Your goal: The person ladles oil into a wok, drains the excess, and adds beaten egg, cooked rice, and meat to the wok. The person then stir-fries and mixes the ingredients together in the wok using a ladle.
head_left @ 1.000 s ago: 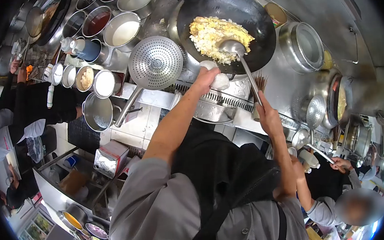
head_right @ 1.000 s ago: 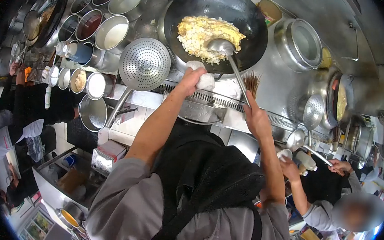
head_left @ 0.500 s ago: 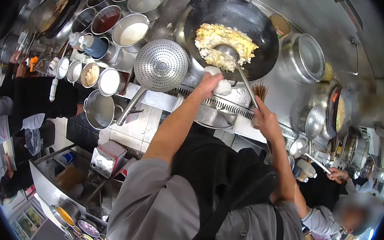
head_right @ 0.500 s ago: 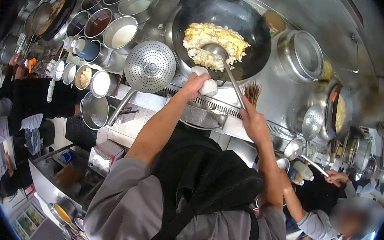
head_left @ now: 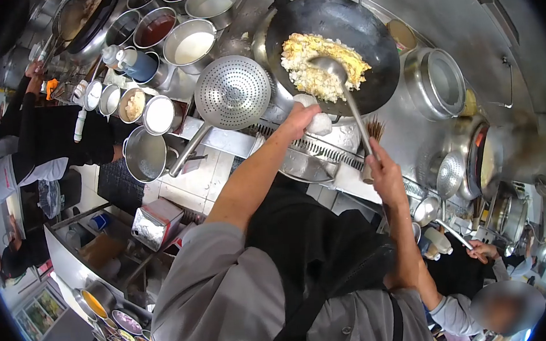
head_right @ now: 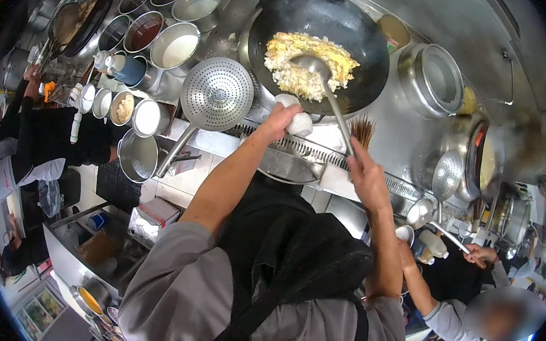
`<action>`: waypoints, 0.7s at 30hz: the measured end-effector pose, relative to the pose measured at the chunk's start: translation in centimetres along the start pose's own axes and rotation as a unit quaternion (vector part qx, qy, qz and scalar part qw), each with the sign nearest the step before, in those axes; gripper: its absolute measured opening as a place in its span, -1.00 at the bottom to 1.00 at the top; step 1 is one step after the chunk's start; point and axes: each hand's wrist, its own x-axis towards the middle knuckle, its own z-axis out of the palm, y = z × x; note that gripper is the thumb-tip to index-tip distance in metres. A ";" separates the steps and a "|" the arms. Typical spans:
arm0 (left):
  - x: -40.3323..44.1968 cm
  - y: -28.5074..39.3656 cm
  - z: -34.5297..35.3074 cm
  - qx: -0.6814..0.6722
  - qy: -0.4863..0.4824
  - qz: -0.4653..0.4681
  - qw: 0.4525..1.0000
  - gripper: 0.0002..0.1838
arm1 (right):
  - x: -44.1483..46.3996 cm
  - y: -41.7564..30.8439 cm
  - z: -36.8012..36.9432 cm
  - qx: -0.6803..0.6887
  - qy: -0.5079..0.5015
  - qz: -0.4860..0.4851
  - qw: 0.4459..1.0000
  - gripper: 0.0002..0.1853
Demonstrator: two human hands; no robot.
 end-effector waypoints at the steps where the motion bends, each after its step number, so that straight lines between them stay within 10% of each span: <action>1: -0.2 0.4 0.3 0.001 0.003 -0.006 1.000 -0.24 | -0.1 -1.5 -1.0 0.005 -0.014 0.058 0.998 -0.53; 2: 0.3 0.1 0.0 0.008 -0.012 -0.009 1.000 -0.25 | 0.4 0.8 -0.1 0.022 0.085 -0.103 0.991 -0.51; 9: -0.7 0.7 0.4 0.013 -0.016 -0.010 1.000 -0.24 | 4.2 5.4 3.7 -0.114 0.047 -0.084 0.989 -0.47; 18: -1.1 0.9 0.5 0.005 0.003 -0.011 1.000 -0.28 | 3.7 -0.7 0.4 0.064 0.123 -0.114 0.984 -0.50; 21: -0.4 0.5 0.4 -0.004 -0.015 -0.002 1.000 -0.27 | 6.1 0.2 3.2 -0.070 0.045 0.014 0.996 -0.50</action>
